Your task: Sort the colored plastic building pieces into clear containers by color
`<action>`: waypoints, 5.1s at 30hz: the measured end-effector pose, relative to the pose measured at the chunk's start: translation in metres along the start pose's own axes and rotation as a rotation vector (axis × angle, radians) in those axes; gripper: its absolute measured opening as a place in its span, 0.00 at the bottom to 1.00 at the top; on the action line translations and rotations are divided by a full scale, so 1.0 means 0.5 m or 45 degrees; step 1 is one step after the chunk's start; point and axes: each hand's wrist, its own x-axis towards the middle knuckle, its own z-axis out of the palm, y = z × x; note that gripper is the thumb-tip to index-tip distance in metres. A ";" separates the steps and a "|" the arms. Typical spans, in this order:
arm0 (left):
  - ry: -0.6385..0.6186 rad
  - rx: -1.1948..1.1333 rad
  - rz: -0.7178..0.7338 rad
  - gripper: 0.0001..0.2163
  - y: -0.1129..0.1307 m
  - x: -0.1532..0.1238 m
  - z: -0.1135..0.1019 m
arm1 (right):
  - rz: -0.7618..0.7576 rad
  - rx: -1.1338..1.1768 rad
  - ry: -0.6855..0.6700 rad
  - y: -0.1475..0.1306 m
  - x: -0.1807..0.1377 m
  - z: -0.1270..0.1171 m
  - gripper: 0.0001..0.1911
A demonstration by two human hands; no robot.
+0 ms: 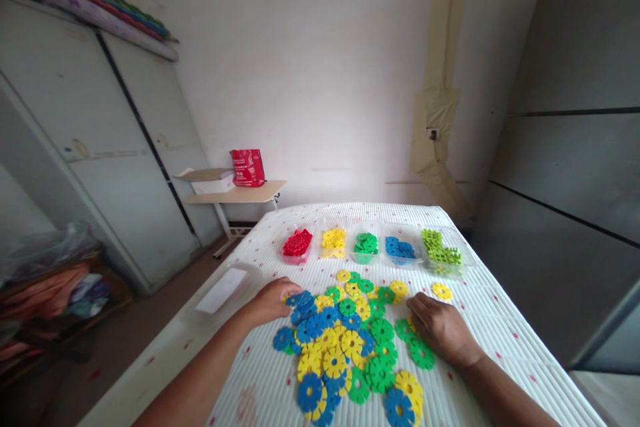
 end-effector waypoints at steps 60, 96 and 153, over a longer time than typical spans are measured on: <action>0.630 0.039 0.431 0.36 0.259 -0.069 0.138 | 0.869 1.633 -0.434 -0.183 0.132 -0.042 0.03; 0.425 0.284 -0.428 0.12 0.125 -0.068 0.063 | 0.849 -0.022 -0.616 0.007 0.065 -0.051 0.08; 0.469 0.244 -0.426 0.11 0.120 -0.067 0.071 | 0.351 0.399 -0.682 -0.086 0.099 -0.109 0.15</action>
